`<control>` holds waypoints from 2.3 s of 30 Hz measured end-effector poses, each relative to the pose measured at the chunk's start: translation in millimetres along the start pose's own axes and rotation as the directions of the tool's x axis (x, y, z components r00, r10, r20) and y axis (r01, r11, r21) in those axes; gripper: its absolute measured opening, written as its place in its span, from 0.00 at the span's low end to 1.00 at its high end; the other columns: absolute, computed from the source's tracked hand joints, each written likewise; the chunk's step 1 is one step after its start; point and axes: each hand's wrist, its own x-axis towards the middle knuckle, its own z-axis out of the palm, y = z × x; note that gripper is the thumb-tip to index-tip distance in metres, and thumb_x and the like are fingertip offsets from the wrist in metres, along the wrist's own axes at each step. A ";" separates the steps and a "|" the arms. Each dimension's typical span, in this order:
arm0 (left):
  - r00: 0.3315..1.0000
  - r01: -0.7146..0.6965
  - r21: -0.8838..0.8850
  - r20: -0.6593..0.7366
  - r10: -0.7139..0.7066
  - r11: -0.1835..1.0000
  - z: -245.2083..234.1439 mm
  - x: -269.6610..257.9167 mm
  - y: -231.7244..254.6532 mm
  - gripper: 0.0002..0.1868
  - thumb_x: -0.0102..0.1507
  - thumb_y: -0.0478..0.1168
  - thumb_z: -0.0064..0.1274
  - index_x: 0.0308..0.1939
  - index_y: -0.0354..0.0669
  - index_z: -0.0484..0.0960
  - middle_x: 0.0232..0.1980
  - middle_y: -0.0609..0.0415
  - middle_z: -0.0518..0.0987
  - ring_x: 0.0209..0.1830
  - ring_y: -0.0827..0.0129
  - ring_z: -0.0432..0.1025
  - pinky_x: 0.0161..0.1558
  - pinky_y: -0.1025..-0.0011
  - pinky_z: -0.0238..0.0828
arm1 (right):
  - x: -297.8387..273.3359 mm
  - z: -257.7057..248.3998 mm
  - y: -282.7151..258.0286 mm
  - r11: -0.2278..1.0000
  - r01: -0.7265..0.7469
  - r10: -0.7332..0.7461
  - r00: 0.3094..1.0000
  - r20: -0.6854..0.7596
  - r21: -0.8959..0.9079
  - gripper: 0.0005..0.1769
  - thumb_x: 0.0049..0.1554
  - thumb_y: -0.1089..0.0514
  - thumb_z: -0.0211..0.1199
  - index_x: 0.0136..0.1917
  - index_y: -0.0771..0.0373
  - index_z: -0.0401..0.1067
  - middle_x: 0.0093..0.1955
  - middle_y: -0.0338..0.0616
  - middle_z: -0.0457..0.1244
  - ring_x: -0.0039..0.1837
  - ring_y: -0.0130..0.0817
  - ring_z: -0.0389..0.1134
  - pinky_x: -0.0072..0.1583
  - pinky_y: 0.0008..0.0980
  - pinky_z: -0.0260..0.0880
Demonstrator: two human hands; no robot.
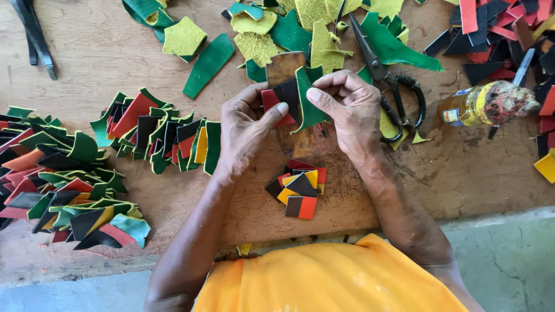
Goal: The person uses shears to cut small rectangular pieces of colored material on a wooden workbench. They repeatedly pick up pieces, trim them, and place the finished pieces into a growing stack on the table.
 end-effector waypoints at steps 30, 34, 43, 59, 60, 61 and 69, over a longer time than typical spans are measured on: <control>0.998 -0.023 0.009 -0.060 0.023 1.000 3.1 -0.9 11.0 0.15 0.58 0.28 0.68 0.44 0.38 0.78 0.42 0.58 0.83 0.39 0.80 0.76 0.44 0.77 0.81 | 2.1 -33.5 3.9 0.960 0.266 -0.263 0.964 0.044 -0.082 0.19 0.76 0.48 0.50 0.67 0.65 0.69 0.61 0.50 0.68 0.57 0.31 0.72 0.57 0.29 0.78; 1.000 -0.011 -0.052 -0.026 0.010 0.999 -0.8 -1.3 15.5 0.16 0.58 0.27 0.68 0.43 0.39 0.77 0.42 0.57 0.83 0.39 0.79 0.76 0.44 0.76 0.82 | 4.1 -54.4 -0.2 0.974 0.225 -0.224 0.973 0.053 -0.021 0.14 0.76 0.52 0.54 0.63 0.65 0.69 0.55 0.50 0.68 0.53 0.31 0.72 0.51 0.28 0.77; 1.000 0.008 -0.039 0.001 -0.008 0.999 0.1 -2.0 15.5 0.16 0.58 0.28 0.68 0.44 0.39 0.77 0.44 0.56 0.84 0.40 0.79 0.77 0.43 0.75 0.82 | -13.7 -25.2 4.2 0.930 0.205 -0.104 0.943 0.315 -0.304 0.14 0.64 0.67 0.68 0.63 0.71 0.73 0.51 0.48 0.68 0.50 0.27 0.69 0.52 0.28 0.75; 0.649 -0.548 0.828 0.335 0.683 0.115 31.1 -22.7 53.4 0.39 0.57 0.39 0.68 0.67 0.33 0.65 0.61 0.37 0.74 0.60 0.45 0.70 0.59 0.52 0.68 | -14.0 -33.2 -28.3 0.890 0.129 -0.005 0.962 0.273 -0.437 0.09 0.64 0.67 0.67 0.58 0.68 0.77 0.49 0.42 0.69 0.42 0.22 0.65 0.42 0.20 0.64; 0.647 -0.602 0.790 0.399 0.650 0.114 33.1 -25.3 52.8 0.37 0.55 0.38 0.67 0.65 0.33 0.67 0.58 0.39 0.76 0.58 0.46 0.71 0.57 0.53 0.69 | -17.6 -32.2 -32.6 0.887 0.139 0.000 0.953 0.302 -0.440 0.09 0.63 0.67 0.67 0.58 0.67 0.77 0.50 0.41 0.69 0.41 0.22 0.65 0.40 0.20 0.63; 0.720 -0.581 0.775 0.347 0.601 0.249 36.3 -26.0 50.0 0.30 0.58 0.36 0.67 0.62 0.39 0.71 0.55 0.44 0.78 0.55 0.52 0.73 0.55 0.58 0.72 | -21.4 -33.2 -38.7 0.856 0.201 -0.051 0.950 0.309 -0.477 0.09 0.63 0.67 0.67 0.58 0.68 0.76 0.51 0.43 0.69 0.45 0.23 0.67 0.44 0.22 0.67; 0.996 -0.043 0.023 0.080 0.041 0.999 27.4 -7.8 29.1 0.11 0.68 0.28 0.62 0.50 0.34 0.75 0.44 0.58 0.80 0.45 0.78 0.75 0.50 0.78 0.75 | -41.0 -80.9 -72.2 -0.098 0.228 -0.233 0.941 0.245 -0.969 0.28 0.45 0.55 0.80 0.54 0.72 0.75 0.45 0.54 0.68 0.45 0.41 0.70 0.46 0.38 0.72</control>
